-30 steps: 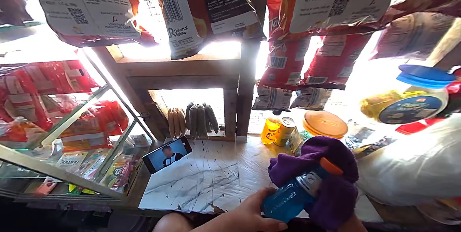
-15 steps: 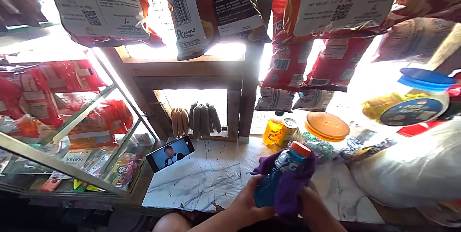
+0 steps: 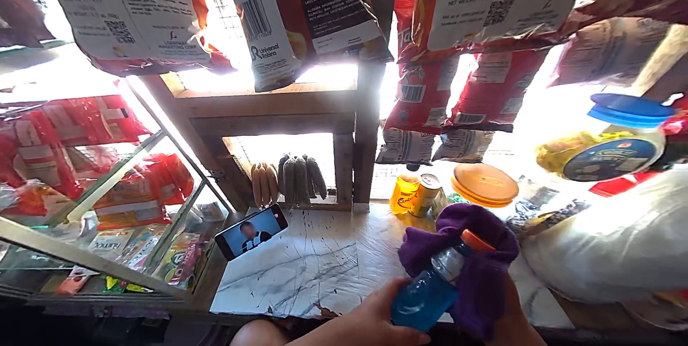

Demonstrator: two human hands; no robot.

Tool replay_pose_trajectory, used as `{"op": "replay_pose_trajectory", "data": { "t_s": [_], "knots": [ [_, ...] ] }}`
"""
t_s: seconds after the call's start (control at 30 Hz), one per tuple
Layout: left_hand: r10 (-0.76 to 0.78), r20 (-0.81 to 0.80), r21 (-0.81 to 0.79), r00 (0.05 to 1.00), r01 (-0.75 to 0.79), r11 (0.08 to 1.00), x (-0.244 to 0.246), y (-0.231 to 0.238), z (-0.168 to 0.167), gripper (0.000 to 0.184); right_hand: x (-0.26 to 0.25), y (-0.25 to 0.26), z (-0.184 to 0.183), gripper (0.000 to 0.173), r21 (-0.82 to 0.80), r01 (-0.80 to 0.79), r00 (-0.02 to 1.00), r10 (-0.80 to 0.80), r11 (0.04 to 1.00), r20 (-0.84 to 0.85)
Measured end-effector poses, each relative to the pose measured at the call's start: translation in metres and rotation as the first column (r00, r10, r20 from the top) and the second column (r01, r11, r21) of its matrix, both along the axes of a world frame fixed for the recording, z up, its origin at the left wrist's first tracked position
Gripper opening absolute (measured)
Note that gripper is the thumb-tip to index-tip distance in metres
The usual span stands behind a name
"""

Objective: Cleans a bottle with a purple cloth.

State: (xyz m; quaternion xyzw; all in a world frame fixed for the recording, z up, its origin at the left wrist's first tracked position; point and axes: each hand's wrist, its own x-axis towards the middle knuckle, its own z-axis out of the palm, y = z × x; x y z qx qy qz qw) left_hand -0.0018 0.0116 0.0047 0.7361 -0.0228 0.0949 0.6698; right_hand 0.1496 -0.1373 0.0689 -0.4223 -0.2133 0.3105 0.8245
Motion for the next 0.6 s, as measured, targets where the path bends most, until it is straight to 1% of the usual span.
{"op": "replay_pose_trajectory", "data": {
  "t_s": [0.03,0.07,0.1,0.13,0.17,0.2,0.23,0.27,0.3,0.33,0.37,0.4,0.43,0.47,0.5,0.53,0.57,0.6],
  "knots": [
    [-0.063,-0.055,-0.088,0.996,0.058,0.994,-0.001,0.0,0.003,0.079,-0.004,0.0,0.012,0.02,0.052,-0.043,0.998,0.041,0.998,0.049],
    [-0.141,-0.113,-0.167,0.984,0.121,0.978,-0.002,0.0,0.004,0.078,-0.009,0.004,0.022,0.017,0.093,-0.039,0.988,0.024,0.995,0.156],
    [-0.215,-0.165,-0.24,0.963,0.172,0.955,-0.003,-0.001,0.005,0.076,-0.015,0.006,0.027,0.018,0.146,-0.048,0.951,0.0,0.988,0.311],
    [-0.27,-0.194,-0.294,0.943,0.207,0.933,-0.004,-0.002,0.005,0.074,-0.02,0.012,0.028,0.027,0.224,-0.041,0.894,-0.064,0.974,0.443],
    [-0.289,-0.205,-0.334,0.935,0.21,0.919,-0.006,-0.005,0.007,0.071,-0.024,0.017,0.028,0.034,0.283,-0.019,0.849,-0.134,0.959,0.512],
    [-0.277,-0.205,-0.346,0.939,0.195,0.918,-0.009,-0.01,0.012,0.067,-0.026,0.018,0.028,0.04,0.281,0.003,0.789,-0.175,0.96,0.589],
    [-0.255,-0.205,-0.332,0.945,0.178,0.926,-0.011,-0.015,0.019,0.063,-0.028,0.02,0.027,0.041,0.298,0.038,0.752,-0.224,0.954,0.62],
    [-0.233,-0.189,-0.302,0.954,0.169,0.938,-0.014,-0.018,0.029,0.058,-0.03,0.021,0.027,0.04,0.304,0.071,0.721,-0.26,0.95,0.643],
    [-0.228,-0.146,-0.266,0.963,0.183,0.946,-0.014,-0.018,0.034,0.055,-0.032,0.018,0.028,0.037,0.279,0.093,0.713,-0.259,0.956,0.651],
    [-0.222,-0.098,-0.221,0.97,0.197,0.955,-0.014,-0.017,0.033,0.056,-0.033,0.006,0.036,0.031,0.173,0.063,0.776,-0.158,0.983,0.611],
    [-0.201,-0.048,-0.19,0.978,0.189,0.963,-0.011,-0.015,0.025,0.056,-0.029,-0.009,0.042,0.025,0.025,-0.036,0.879,0.02,0.999,0.476],
    [-0.164,0.004,-0.169,0.987,0.162,0.972,-0.008,-0.011,0.008,0.056,-0.018,-0.02,0.04,0.024,-0.09,-0.171,0.943,0.19,0.981,0.272],
    [-0.097,0.023,-0.149,0.995,0.099,0.984,-0.005,-0.01,-0.003,0.056,-0.007,-0.023,0.026,0.022,-0.129,-0.218,0.964,0.234,0.967,0.124],
    [-0.048,-0.003,-0.133,0.999,0.047,0.99,-0.002,-0.009,-0.006,0.059,0.002,-0.017,0.005,0.016,-0.171,-0.184,0.976,0.2,0.968,0.083],
    [-0.007,-0.038,-0.126,0.999,0.002,0.992,-0.001,-0.008,-0.005,0.061,0.008,-0.004,-0.007,0.011,-0.198,-0.103,0.991,0.118,0.975,0.065],
    [0.035,-0.07,-0.118,0.997,-0.043,0.992,0.0,-0.008,-0.003,0.063,0.008,0.008,-0.009,0.016,-0.217,-0.05,0.996,0.066,0.975,0.067],
    [0.08,-0.101,-0.099,0.992,-0.09,0.991,0.0,-0.008,-0.001,0.065,0.006,0.016,-0.01,0.026,-0.239,-0.024,0.995,0.046,0.971,0.086],
    [0.131,-0.144,-0.059,0.981,-0.14,0.988,-0.001,-0.008,0.001,0.067,0.003,0.021,-0.01,0.034,-0.273,-0.029,0.992,0.062,0.962,0.112]
  ]
}}
